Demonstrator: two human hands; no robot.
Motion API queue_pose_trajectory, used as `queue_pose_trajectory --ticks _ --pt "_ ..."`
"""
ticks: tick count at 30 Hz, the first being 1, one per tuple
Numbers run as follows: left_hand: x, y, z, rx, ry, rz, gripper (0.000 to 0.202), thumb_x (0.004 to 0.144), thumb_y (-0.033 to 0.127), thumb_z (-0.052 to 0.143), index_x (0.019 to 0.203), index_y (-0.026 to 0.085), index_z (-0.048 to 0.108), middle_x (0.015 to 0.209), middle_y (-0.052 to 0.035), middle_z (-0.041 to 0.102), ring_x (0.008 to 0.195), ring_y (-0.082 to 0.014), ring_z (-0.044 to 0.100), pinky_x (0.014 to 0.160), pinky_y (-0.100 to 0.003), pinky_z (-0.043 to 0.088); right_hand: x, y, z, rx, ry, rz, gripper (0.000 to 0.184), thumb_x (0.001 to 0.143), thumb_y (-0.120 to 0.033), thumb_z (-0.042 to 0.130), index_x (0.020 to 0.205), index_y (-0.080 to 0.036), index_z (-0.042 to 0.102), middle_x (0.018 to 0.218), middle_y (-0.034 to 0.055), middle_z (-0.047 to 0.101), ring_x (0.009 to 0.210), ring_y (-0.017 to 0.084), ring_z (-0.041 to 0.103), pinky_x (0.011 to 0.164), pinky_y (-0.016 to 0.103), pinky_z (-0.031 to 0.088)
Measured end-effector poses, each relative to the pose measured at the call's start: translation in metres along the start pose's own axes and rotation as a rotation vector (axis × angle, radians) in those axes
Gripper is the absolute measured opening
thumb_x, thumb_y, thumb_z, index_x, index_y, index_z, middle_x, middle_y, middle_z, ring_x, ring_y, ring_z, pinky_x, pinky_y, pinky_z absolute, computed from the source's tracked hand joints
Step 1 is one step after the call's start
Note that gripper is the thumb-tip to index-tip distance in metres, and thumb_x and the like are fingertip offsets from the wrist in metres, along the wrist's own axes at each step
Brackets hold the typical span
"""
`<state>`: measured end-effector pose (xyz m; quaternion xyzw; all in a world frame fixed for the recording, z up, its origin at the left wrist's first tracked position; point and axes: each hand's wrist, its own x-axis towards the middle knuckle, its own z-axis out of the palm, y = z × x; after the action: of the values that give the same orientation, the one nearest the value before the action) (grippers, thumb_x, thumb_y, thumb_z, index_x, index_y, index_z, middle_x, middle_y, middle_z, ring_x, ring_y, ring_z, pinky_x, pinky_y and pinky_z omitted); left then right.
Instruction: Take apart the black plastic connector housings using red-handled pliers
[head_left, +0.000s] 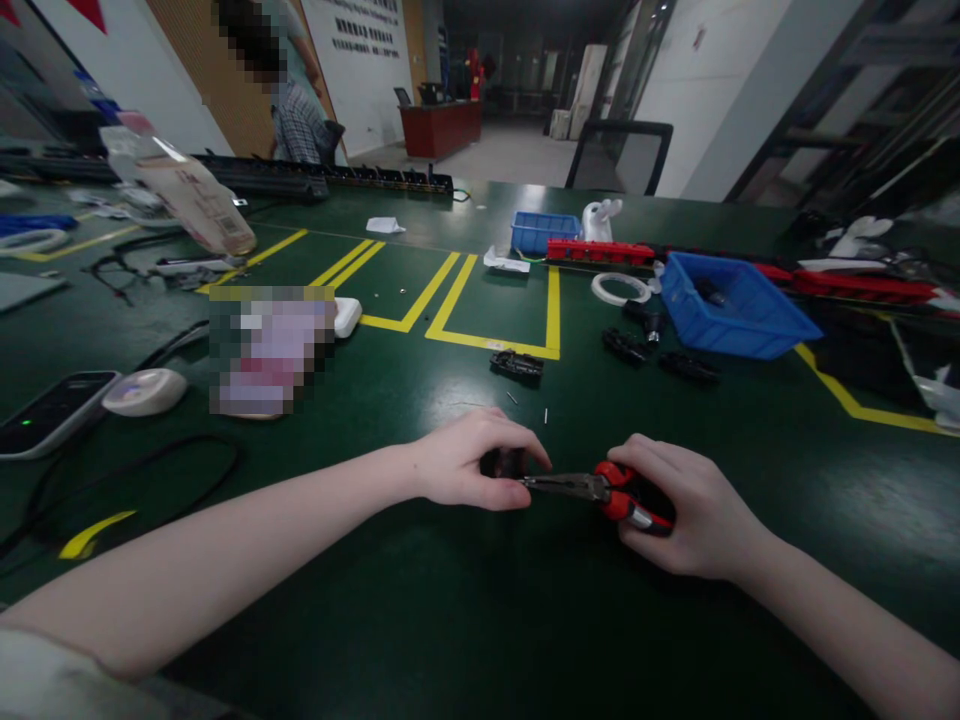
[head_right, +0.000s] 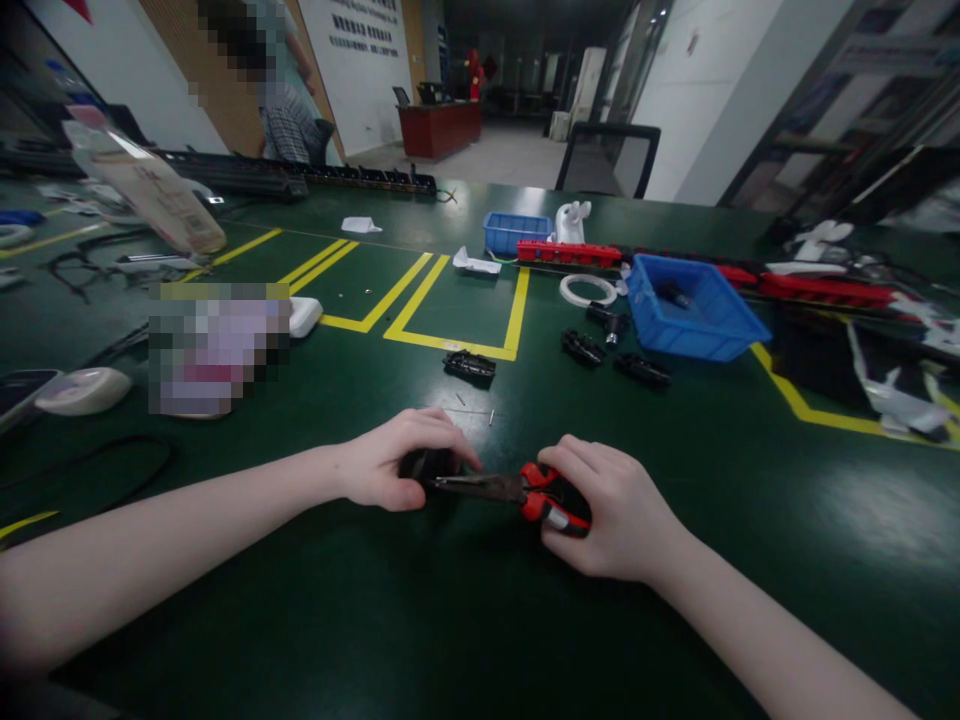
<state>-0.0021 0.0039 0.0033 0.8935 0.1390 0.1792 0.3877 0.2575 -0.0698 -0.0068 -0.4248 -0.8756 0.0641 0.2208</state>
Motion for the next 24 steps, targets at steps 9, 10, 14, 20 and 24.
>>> queue_pose_trajectory --ticks 9,10,14,20,24 --pt "-0.0024 -0.0003 0.0008 -0.017 0.000 -0.003 0.074 0.079 0.078 0.032 0.096 0.015 0.065 0.071 -0.0033 0.064 0.063 -0.0172 0.058 0.075 -0.035 0.044 -0.0031 0.0072 0.0004 -0.167 0.119 -0.128 0.033 0.073 -0.028 0.058 0.104 -0.019 0.052 0.089 0.0086 0.063 0.072 0.020 0.059 0.060 0.033 0.046" --pt "-0.0031 0.0004 0.0011 -0.005 0.043 -0.012 0.070 0.078 0.076 0.038 0.102 0.015 0.063 0.079 -0.0046 0.064 0.069 -0.0187 0.060 0.074 -0.035 0.045 -0.0034 0.0072 0.0001 -0.171 0.125 -0.116 0.033 0.073 -0.028 0.058 0.105 -0.019 0.053 0.089 0.0084 0.063 0.072 0.020 0.059 0.059 0.033 0.046" --pt "-0.0046 0.0043 0.0043 0.031 0.270 0.028 0.066 0.074 0.059 0.065 0.124 0.018 0.048 0.117 -0.0109 0.056 0.104 -0.0254 0.056 0.086 -0.037 0.048 -0.0021 0.0037 -0.0016 -0.065 0.092 -0.017 0.031 0.072 -0.025 0.057 0.102 -0.019 0.052 0.085 0.0053 0.061 0.070 0.018 0.058 0.059 0.031 0.046" --pt "-0.0041 0.0049 0.0081 0.112 0.502 0.044 0.077 0.067 0.047 0.078 0.129 0.021 0.042 0.123 -0.0100 0.053 0.111 -0.0262 0.052 0.091 -0.039 0.045 -0.0019 0.0011 -0.0019 -0.061 0.099 0.054 0.030 0.073 -0.024 0.057 0.102 -0.020 0.051 0.085 0.0049 0.059 0.070 0.018 0.057 0.059 0.030 0.047" --pt "-0.0052 0.0031 0.0052 0.138 0.391 -0.014 0.061 0.075 0.060 0.062 0.118 0.019 0.053 0.111 -0.0078 0.062 0.100 -0.0249 0.057 0.088 -0.038 0.043 -0.0050 0.0045 -0.0015 -0.085 0.160 0.045 0.033 0.072 -0.025 0.059 0.103 -0.020 0.052 0.087 0.0058 0.059 0.070 0.019 0.057 0.059 0.031 0.047"
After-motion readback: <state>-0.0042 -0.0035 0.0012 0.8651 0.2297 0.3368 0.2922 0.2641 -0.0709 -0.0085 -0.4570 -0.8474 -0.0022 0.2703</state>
